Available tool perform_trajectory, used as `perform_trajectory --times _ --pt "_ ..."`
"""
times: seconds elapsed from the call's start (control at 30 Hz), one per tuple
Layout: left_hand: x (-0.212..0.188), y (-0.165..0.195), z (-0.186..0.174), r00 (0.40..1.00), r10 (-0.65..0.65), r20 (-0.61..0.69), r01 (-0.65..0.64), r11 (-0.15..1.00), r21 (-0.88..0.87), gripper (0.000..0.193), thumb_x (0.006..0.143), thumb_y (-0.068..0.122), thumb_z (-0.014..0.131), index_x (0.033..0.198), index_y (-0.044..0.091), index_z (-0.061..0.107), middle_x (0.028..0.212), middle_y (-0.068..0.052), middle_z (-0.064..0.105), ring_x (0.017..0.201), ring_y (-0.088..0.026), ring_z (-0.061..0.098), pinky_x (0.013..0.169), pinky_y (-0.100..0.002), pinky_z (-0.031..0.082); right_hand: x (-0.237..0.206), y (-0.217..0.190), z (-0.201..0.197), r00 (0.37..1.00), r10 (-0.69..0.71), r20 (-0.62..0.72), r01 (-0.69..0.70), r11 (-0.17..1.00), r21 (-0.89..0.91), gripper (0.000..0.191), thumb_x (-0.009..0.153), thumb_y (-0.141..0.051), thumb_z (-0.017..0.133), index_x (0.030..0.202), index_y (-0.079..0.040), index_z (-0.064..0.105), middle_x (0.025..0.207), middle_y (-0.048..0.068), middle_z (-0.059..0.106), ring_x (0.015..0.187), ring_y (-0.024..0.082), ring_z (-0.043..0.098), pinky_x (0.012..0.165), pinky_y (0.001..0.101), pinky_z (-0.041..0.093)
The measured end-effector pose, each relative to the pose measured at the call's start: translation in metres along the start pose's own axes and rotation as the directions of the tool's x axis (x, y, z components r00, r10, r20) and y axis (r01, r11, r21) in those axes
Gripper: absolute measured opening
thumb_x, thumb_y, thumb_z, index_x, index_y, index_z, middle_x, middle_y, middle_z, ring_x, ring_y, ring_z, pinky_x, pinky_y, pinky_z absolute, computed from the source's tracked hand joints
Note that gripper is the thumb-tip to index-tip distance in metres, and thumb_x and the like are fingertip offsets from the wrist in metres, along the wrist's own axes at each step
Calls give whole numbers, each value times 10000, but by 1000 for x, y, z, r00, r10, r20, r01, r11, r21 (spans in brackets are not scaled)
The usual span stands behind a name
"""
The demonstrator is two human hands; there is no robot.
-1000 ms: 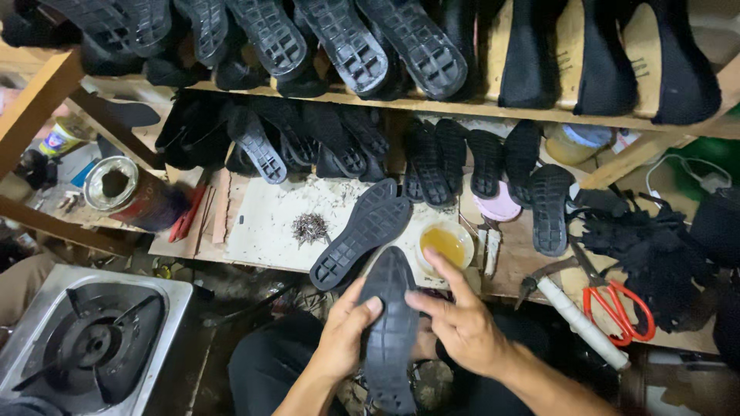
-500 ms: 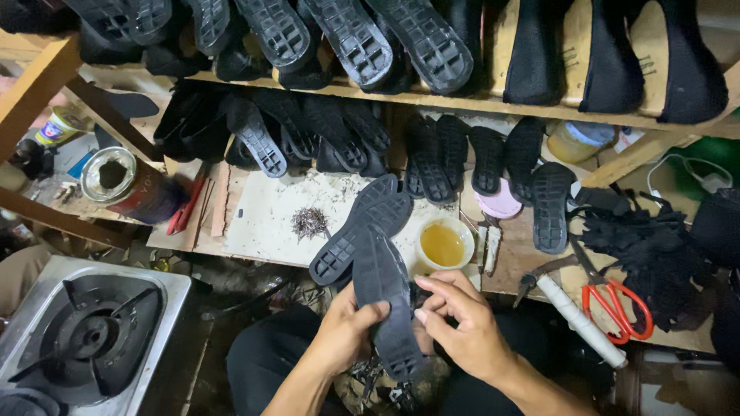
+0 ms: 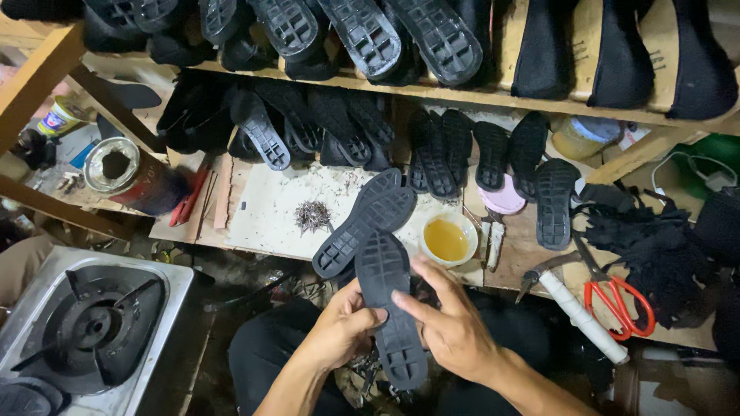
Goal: The person sits on the floor of a shoe workshop and applies yellow glue from a small bowl onto rubber shoe soles, spreading it over the sole surface by hand, then places the coated soles on a rack. The person repeats this for several soles one at a time.
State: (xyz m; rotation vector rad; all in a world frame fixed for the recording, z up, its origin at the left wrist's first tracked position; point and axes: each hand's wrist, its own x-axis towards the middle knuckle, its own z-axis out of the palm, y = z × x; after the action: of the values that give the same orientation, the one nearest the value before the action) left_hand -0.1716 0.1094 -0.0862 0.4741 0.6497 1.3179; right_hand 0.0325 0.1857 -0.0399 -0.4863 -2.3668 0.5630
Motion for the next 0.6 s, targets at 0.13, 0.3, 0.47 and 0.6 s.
perform_trajectory --times 0.13,0.3,0.47,0.6 --pt "0 2 4 1000 -3 31 3 1000 12 544 866 -65 590 1401 9 525 1186 -95 691 1016 -164 674 905 -337 547 1 0 6 993 112 -20 -112 993 -20 602 801 145 559 1346 -88 658 1602 265 340 1501 427 349 1215 472 312" --pt "-2 10 -1 999 52 15 -53 998 47 549 823 -67 563 1367 8 551 1180 -77 694 1012 -145 673 908 -315 549 -4 10 -2 1000 -11 -3 11 994 109 506 846 100 605 1240 -190 733 1602 228 395 1510 391 383 1264 464 297" --pt "2 10 4 998 56 32 -58 996 68 514 850 -65 577 1362 -19 572 1185 -76 691 976 -130 628 848 -290 498 -1 15 -8 994 109 -27 -106 990 96 412 847 73 641 1185 -138 745 1563 248 399 1474 393 405 1207 441 343" --pt "2 24 8 999 41 -31 -41 999 9 491 827 -35 593 1317 -15 565 1131 -88 696 966 -157 669 867 -333 555 -3 8 -10 997 -54 58 47 992 120 370 847 40 687 1105 -201 798 1560 217 444 1484 394 406 1226 465 321"
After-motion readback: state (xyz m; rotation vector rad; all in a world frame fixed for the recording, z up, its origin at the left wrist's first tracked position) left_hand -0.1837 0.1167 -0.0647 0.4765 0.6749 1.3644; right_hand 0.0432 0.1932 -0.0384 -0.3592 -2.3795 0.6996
